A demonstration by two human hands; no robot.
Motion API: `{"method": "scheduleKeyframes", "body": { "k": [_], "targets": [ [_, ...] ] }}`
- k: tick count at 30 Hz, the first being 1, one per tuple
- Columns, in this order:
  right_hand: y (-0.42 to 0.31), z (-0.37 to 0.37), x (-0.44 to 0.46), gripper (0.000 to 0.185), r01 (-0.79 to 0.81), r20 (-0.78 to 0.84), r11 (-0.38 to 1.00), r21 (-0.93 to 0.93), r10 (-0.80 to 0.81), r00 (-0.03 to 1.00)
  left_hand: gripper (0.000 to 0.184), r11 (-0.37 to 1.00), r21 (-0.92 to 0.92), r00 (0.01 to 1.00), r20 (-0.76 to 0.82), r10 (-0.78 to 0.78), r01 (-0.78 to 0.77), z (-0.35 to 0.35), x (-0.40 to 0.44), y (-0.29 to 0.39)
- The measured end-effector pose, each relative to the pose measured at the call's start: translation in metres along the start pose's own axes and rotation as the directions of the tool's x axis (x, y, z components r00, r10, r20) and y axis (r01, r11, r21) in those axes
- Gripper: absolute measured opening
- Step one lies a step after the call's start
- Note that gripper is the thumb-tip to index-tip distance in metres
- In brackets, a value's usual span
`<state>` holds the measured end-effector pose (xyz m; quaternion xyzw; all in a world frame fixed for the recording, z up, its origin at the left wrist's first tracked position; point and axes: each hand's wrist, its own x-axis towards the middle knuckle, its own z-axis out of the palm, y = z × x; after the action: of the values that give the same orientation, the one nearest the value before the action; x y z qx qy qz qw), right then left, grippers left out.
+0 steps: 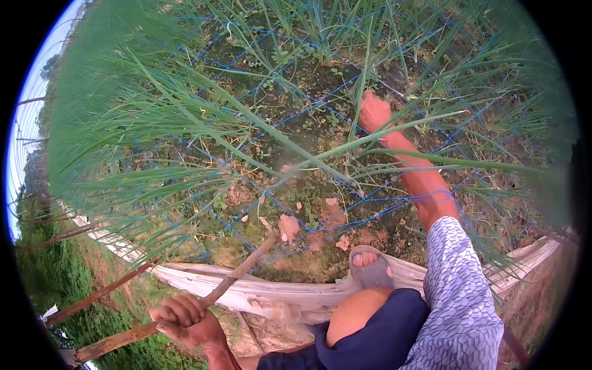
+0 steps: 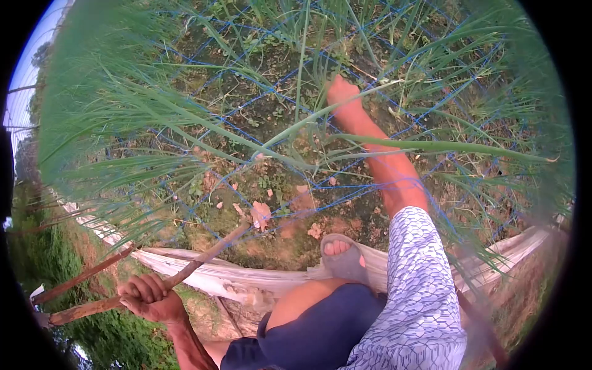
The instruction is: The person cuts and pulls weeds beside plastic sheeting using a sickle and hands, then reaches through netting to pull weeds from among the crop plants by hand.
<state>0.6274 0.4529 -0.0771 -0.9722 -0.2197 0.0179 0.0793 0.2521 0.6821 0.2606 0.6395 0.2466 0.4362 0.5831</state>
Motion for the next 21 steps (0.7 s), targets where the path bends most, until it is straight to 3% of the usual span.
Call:
{"method": "scheduleKeyframes", "body": {
  "k": [1,5,8,14,16,21],
  "targets": [
    [-0.001,-0.013,-0.004,0.013,0.115,-0.049,0.991,-0.067,-0.119,0.992,0.04,1.0,-0.014,1.0,0.024,-0.014,0.014,-0.001,0.001,-0.001],
    [0.003,-0.01,-0.002,0.009,0.254,-0.158,0.966,-0.047,-0.258,0.953,0.04,1.0,-0.024,1.0,0.027,-0.008,0.008,-0.003,0.0,-0.002],
    [0.0,-0.005,0.002,0.009,0.238,-0.093,0.959,-0.153,-0.254,0.963,0.041,1.0,-0.014,0.999,0.029,-0.017,0.017,-0.002,0.0,-0.001],
    [0.0,-0.025,0.002,0.01,0.222,-0.065,0.968,-0.121,-0.23,0.971,0.04,1.0,0.008,1.0,0.011,0.013,-0.013,-0.003,0.0,-0.006],
    [-0.003,-0.029,0.002,0.011,0.234,0.058,0.966,-0.112,-0.229,0.972,0.038,0.999,0.026,1.0,-0.005,0.026,-0.026,-0.003,0.0,-0.006],
    [0.001,-0.035,0.006,0.01,0.255,0.04,0.966,-0.029,-0.254,0.966,0.037,0.999,-0.041,1.0,0.015,0.026,-0.025,0.005,0.002,-0.006]
  ]
}}
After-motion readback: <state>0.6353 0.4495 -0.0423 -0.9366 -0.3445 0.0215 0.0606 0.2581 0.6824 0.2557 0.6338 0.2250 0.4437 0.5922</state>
